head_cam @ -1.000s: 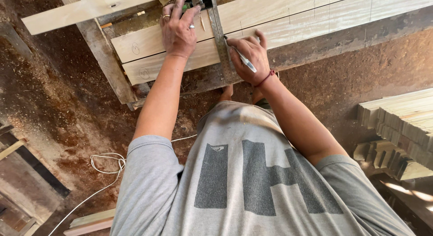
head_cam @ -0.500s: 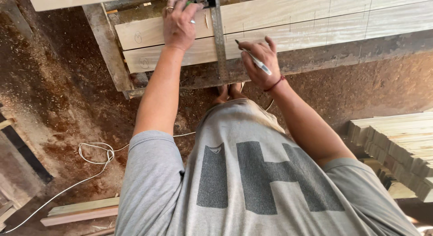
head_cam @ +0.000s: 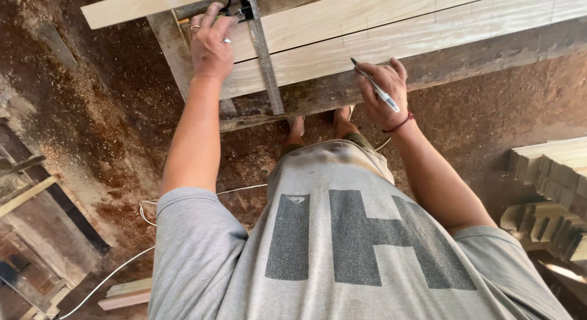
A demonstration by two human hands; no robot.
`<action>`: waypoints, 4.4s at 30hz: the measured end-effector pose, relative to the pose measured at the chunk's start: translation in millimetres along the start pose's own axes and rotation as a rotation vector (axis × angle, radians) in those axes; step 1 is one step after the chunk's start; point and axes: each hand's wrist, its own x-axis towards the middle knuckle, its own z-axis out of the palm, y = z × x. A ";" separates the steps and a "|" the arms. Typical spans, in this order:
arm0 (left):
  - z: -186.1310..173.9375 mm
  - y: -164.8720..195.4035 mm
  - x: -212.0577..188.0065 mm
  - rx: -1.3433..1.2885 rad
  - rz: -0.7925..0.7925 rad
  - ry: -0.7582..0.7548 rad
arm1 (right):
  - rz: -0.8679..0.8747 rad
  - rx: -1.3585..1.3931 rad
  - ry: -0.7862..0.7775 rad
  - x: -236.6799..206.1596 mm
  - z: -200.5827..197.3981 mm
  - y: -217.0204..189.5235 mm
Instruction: The person measures and marks wooden boards laid on a workbench. They use a tape measure, a steel ruler and a try square to position marks, then draw lines and cross marks on the boards with a marker, working along several boards one after another.
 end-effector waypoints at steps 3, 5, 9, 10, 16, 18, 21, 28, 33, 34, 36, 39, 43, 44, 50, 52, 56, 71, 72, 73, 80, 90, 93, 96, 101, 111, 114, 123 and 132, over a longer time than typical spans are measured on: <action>10.5 -7.9 1.6 0.029 0.050 0.050 | -0.016 0.038 0.043 2.2 33.4 -27.2; 14.4 -5.7 -2.4 0.024 0.078 0.068 | -0.001 0.062 0.050 1.5 52.4 -44.9; 19.1 2.1 -3.9 -0.053 0.115 0.097 | 0.003 0.036 0.077 4.8 72.1 -66.5; 20.2 5.1 -3.7 -0.055 0.113 0.096 | 0.018 0.030 0.078 5.0 73.6 -68.5; 18.8 3.0 -7.5 -0.033 0.110 0.079 | 0.027 0.030 0.086 5.5 83.7 -78.4; 20.0 2.4 -7.4 -0.026 0.132 0.117 | 0.004 0.022 0.103 6.8 85.7 -78.0; 20.9 2.1 -8.4 -0.029 0.128 0.092 | 0.009 0.005 0.099 8.3 89.6 -77.4; 26.0 -2.4 -11.0 -0.022 0.099 0.077 | -0.013 0.014 0.105 12.5 99.2 -78.8; 32.1 -7.2 -11.8 -0.008 0.124 0.087 | -0.007 -0.019 0.081 17.2 103.6 -77.2; 32.3 -7.7 -11.6 -0.005 0.121 0.082 | -0.003 -0.013 0.082 17.6 104.3 -76.9; 31.5 -7.9 -11.9 0.006 0.117 0.083 | 0.004 -0.001 0.083 18.0 105.5 -76.7; 29.2 -6.8 -12.8 0.007 0.116 0.081 | 0.003 -0.012 0.073 17.9 106.4 -77.2; 27.1 -5.7 -12.6 0.007 0.114 0.078 | -0.010 -0.004 0.084 17.8 105.8 -79.3; 26.9 -5.7 -12.5 0.009 0.118 0.081 | -0.007 -0.003 0.084 17.9 105.4 -79.9; 26.8 -5.7 -12.3 0.018 0.134 0.093 | 0.002 -0.013 0.079 21.6 105.7 -82.5; 27.3 -5.9 -12.0 0.012 0.131 0.096 | 0.008 -0.020 0.073 26.5 107.5 -81.6; 29.0 -8.1 -12.3 0.009 0.130 0.083 | 0.001 -0.030 0.070 39.7 112.8 -79.0; 28.7 -8.4 -13.4 0.016 0.138 0.101 | -0.031 -0.073 0.059 56.3 123.3 -74.2; 28.7 -8.5 -13.1 0.021 0.142 0.101 | -0.034 -0.078 0.054 53.3 122.9 -73.2; 29.4 -8.2 -12.2 0.023 0.150 0.103 | -0.011 -0.087 0.027 49.6 122.3 -72.6; 29.2 -6.6 -10.2 0.021 0.147 0.114 | -0.045 -0.097 0.059 37.9 124.1 -73.2; 27.8 -6.4 -9.0 0.007 0.139 0.098 | -0.035 -0.077 0.054 36.0 120.9 -74.6; 33.1 -12.2 -7.0 -0.027 0.153 0.107 | 0.048 -0.072 0.020 32.6 119.4 -69.7; 32.6 -26.1 -4.5 -0.028 0.171 0.120 | 0.080 -0.050 0.014 20.5 114.3 -65.4; 1.8 -74.0 -20.3 0.004 0.144 0.075 | 0.086 -0.032 0.079 2.4 103.7 -67.4; 3.4 -54.3 -18.8 -0.049 0.076 0.098 | 0.097 0.012 0.053 7.2 104.6 -86.0; 10.6 -41.7 -19.3 -0.031 0.068 0.129 | 0.065 0.009 0.054 7.4 107.9 -87.8; 15.2 -43.5 -22.6 0.004 0.096 0.130 | 0.067 0.016 0.057 5.2 113.5 -88.6; 7.7 -40.8 -26.6 0.001 0.099 0.103 | 0.070 -0.003 0.054 4.9 115.4 -89.9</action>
